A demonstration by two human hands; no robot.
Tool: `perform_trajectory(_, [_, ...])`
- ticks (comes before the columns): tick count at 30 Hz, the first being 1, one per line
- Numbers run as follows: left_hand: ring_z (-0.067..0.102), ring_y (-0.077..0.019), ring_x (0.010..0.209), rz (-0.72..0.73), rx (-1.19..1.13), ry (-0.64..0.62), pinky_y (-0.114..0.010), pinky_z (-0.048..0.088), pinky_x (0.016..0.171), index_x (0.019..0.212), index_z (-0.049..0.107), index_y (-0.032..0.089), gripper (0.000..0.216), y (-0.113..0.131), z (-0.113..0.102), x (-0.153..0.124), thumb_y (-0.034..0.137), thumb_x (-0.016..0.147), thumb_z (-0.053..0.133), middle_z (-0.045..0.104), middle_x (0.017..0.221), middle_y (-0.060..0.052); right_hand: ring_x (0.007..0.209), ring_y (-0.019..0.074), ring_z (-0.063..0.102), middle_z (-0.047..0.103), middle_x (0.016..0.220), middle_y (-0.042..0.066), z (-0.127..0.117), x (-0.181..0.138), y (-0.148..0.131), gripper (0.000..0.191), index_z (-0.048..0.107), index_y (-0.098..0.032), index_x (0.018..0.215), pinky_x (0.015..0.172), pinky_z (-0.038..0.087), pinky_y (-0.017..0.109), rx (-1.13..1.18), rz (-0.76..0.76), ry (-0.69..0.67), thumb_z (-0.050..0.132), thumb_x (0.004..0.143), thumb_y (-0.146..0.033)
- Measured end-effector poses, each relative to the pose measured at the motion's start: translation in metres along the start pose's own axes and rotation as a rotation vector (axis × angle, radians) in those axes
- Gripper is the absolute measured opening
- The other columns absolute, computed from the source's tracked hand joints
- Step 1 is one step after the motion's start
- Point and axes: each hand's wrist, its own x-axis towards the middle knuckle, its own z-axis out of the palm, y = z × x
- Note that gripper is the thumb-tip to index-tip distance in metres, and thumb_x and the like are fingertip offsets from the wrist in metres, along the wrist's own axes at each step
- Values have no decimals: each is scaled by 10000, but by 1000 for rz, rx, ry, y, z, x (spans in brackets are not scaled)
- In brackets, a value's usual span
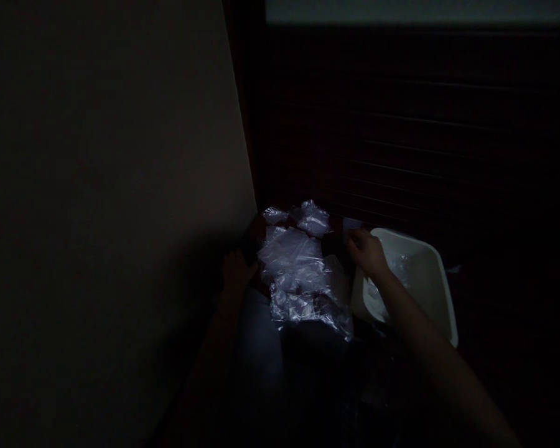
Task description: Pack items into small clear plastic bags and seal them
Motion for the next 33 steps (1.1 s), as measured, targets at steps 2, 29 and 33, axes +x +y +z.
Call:
perform_trajectory(2, [469,-345,1057,15,7,-11,-420,383,840,1258,413,38,753,-1,0,0,553,713,480,523,1151,-216,858,232,612,667,937,118,0,0,1,304,642,-131,949,750,446,326,0,-3,-2,420,794,-268])
perform_trajectory(29, [453,-349,1037,38,112,57,-431,380,799,1161,512,31,631,12,-6,-1,524,795,367,520,1110,-232,843,218,616,674,922,100,0,-1,2,287,652,-139,935,757,448,315,-6,-34,-24,423,811,-260])
perform_trajectory(33, [462,-348,1021,37,120,58,-427,387,788,1158,513,24,647,10,-5,-2,531,773,401,526,1100,-230,847,212,614,672,924,97,-1,-1,2,288,653,-147,929,754,443,307,-9,-29,-29,418,815,-268])
